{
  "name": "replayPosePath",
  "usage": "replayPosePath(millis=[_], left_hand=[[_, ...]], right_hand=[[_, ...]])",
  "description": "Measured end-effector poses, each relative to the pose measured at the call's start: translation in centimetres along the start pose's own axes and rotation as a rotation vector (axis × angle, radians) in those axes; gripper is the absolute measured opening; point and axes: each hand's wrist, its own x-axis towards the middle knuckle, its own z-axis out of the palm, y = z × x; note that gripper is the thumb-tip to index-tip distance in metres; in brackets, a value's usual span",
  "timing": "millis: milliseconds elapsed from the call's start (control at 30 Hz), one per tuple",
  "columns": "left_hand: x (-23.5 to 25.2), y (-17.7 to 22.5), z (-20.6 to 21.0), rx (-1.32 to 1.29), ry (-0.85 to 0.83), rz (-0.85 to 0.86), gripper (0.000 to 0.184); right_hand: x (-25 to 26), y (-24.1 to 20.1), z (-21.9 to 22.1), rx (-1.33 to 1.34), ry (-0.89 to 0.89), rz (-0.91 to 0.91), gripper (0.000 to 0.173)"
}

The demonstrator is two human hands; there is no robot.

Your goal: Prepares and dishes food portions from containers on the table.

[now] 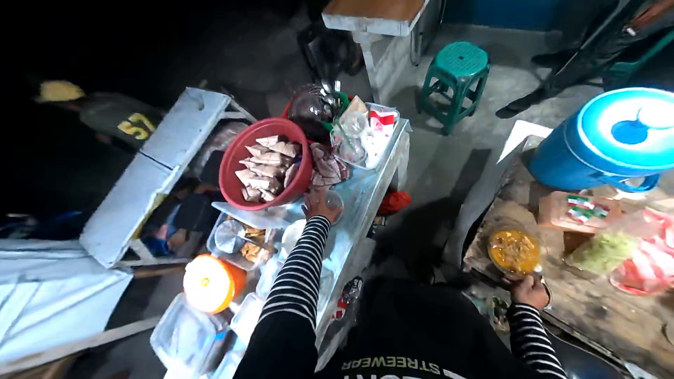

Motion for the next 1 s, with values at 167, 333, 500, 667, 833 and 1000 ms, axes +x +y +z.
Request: replayPosePath(millis=[167, 333, 500, 667, 833, 1000], left_hand=[[1.9, 2.0, -0.8, 0.087, -0.217, 0.031, 0.114], [2.7, 2.9, -0.8, 0.125, -0.297, 0.145, 0.101], [3.3, 3.4, -1.7, 0.023, -0.328, 0.222, 0.098], [3.0, 0.1, -3.6, -0.228, -0.142, 0.237, 0.096], [-0.6, -4.7, -5.1, -0.792, 0.134, 0.366, 0.1], [-7.0, -8.3, -4.3, -1.543, 0.372, 0.321, 0.11]], right_hand=[[-4.8, -2.9, 0.7, 0.002, 0.245, 0.152, 0.054], [-9.1, -3.8, 6.5, -0.118, 0.159, -0.299, 0.037], [-9.9, -7.7, 15.5, -0.136, -0.373, -0.554, 0.037], [-13.5, -16.1, 21.9, -0.419, -0.781, -0.829, 0.041], [-18.6, -23.3, 28.7, -0.714, -0.867, -1.216, 0.033], [-23.8, -28.0, 36.2, -1.146, -1.099, -1.333, 0.043]])
